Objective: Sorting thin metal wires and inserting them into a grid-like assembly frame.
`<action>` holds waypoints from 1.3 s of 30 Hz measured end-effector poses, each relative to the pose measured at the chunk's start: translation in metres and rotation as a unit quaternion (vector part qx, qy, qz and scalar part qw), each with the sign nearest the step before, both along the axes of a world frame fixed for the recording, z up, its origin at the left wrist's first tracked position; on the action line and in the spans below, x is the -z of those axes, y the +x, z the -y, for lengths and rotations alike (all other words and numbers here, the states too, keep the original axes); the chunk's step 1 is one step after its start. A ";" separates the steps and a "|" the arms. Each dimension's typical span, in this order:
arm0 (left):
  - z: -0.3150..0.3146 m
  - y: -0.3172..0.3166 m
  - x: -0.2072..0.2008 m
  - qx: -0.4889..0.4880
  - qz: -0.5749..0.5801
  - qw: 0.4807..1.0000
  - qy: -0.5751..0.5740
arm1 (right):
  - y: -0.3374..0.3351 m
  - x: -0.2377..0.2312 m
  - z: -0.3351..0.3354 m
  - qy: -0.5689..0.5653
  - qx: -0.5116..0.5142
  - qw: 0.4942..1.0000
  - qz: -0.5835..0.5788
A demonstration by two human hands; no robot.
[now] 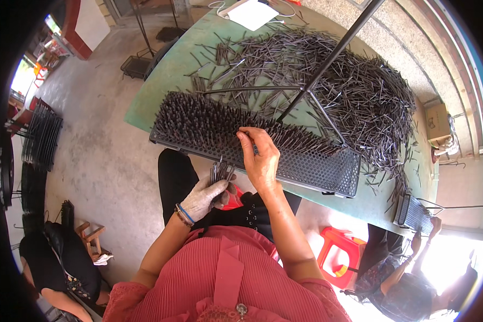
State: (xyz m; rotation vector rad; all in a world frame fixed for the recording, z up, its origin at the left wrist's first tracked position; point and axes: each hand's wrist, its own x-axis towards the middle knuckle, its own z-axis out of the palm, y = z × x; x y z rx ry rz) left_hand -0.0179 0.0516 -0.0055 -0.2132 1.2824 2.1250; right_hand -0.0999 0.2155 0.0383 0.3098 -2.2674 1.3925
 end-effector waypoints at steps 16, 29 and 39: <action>-0.001 -0.001 -0.007 -0.026 0.033 0.998 0.055 | 0.000 0.007 -0.005 0.028 -0.020 0.999 -0.024; -0.004 -0.001 -0.002 -0.046 0.045 0.997 0.041 | 0.000 0.021 -0.003 0.058 -0.033 0.997 -0.038; -0.005 -0.002 -0.002 -0.043 0.026 0.998 0.040 | 0.003 0.018 0.000 0.153 -0.079 0.977 -0.124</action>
